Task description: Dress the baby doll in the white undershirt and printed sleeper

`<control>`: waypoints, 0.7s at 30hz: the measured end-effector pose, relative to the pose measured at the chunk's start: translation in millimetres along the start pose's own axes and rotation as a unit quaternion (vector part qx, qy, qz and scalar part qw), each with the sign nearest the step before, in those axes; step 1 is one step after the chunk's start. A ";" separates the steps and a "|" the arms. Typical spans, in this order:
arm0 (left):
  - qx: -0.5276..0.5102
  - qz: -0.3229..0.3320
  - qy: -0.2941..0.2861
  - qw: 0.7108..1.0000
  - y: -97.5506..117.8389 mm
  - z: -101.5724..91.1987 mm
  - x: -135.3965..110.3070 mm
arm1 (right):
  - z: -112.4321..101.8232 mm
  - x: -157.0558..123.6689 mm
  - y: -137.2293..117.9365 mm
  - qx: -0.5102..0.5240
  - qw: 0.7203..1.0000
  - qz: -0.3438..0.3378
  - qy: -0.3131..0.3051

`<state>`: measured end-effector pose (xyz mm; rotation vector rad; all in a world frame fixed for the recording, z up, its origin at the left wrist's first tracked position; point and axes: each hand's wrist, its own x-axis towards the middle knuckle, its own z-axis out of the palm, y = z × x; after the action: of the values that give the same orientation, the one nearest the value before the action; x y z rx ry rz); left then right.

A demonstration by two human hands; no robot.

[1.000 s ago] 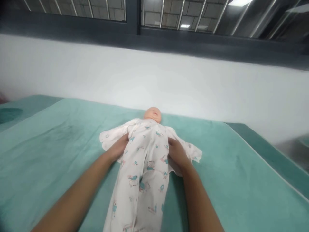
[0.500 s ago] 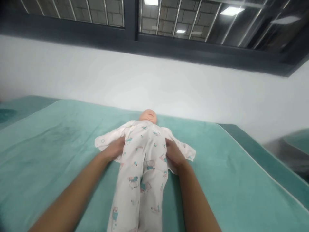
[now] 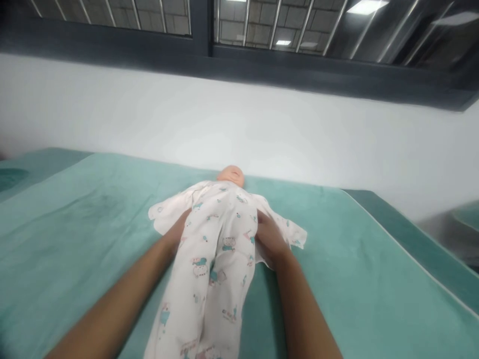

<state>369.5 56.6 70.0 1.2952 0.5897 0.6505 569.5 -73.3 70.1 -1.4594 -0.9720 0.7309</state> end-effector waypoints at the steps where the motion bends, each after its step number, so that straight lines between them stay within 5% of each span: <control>1: -0.016 -0.037 -0.018 0.999 0.3 -2.5 1.2 | -4.1 1.3 1.8 0.040 0.999 0.018 -0.028; 4: -0.063 -0.080 -0.059 0.993 -3.6 -10.2 5.9 | -17.6 3.6 5.7 0.134 0.986 0.050 -0.088; 9: -0.138 -0.056 -0.114 0.982 -12.3 -17.0 10.7 | -23.5 4.0 10.7 0.111 0.990 0.055 -0.068; 21: -0.137 -0.022 -0.033 0.990 -9.7 -18.5 9.9 | -18.8 8.1 21.5 0.046 0.998 0.025 -0.042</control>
<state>364.0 74.7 56.8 1.0392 0.4557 0.6251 593.1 -74.4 52.0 -1.3867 -0.9547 0.8681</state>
